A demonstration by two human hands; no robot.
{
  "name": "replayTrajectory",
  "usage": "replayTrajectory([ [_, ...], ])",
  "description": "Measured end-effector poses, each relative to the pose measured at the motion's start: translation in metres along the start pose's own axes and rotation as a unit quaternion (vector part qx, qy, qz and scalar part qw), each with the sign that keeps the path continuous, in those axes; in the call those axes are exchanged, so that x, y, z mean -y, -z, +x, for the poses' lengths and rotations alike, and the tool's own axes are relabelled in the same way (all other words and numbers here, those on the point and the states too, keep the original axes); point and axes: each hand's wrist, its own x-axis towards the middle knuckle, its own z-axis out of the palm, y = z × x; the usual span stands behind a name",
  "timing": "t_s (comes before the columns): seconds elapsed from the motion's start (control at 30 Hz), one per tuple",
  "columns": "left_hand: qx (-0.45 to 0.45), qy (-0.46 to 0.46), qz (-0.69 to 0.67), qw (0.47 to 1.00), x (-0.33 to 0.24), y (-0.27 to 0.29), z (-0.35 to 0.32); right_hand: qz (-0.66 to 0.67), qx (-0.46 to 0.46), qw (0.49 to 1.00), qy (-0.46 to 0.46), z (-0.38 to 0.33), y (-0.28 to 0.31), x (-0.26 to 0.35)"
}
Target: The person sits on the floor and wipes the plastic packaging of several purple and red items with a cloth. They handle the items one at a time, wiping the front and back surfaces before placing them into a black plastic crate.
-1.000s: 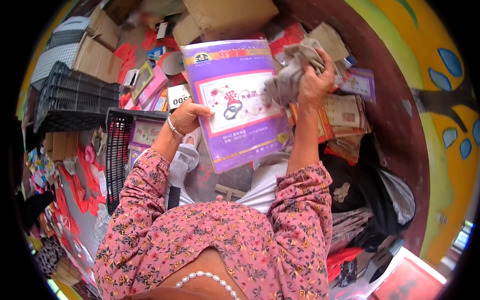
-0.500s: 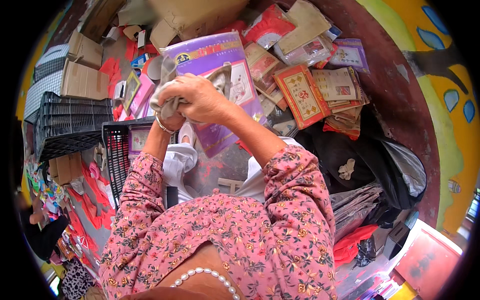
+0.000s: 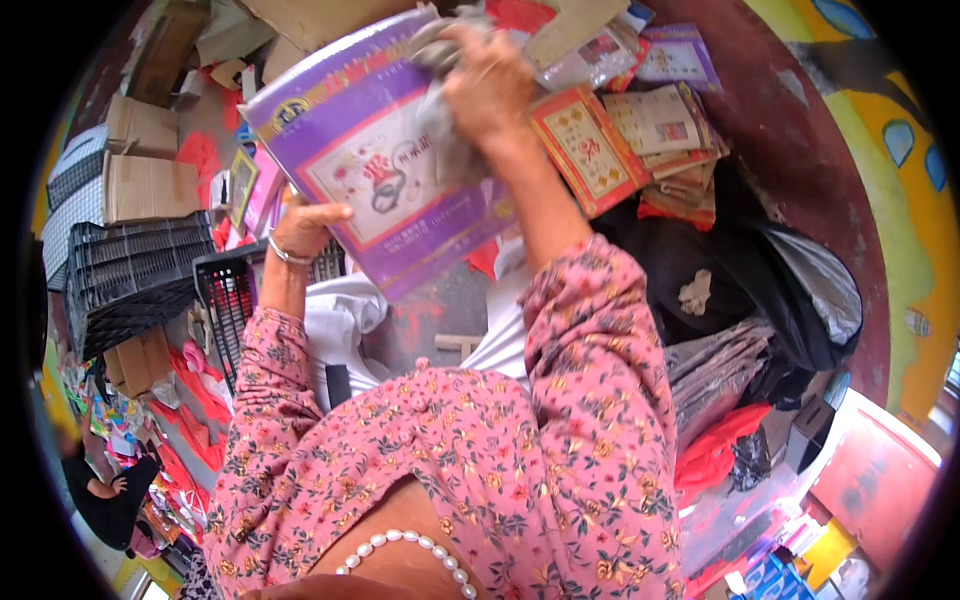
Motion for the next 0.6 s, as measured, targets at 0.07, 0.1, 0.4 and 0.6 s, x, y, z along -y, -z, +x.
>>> replayTrajectory([
  [0.07,0.025,-0.022,-0.024,0.999,-0.004,-0.002,0.002,-0.011,-0.061,0.998,-0.025,0.002,0.014,-0.022],
  [0.1,0.023,-0.014,-0.053,0.998,-0.009,-0.005,0.004,0.017,-0.077,0.996,-0.038,0.004,0.024,-0.021],
  [0.4,-0.031,-0.014,-0.208,0.977,0.003,0.002,0.030,0.169,0.137,0.969,0.114,-0.055,-0.012,0.066],
  [0.6,0.163,0.038,-0.310,0.936,-0.001,0.016,0.030,0.110,0.141,0.955,0.238,-0.075,-0.002,0.084],
])
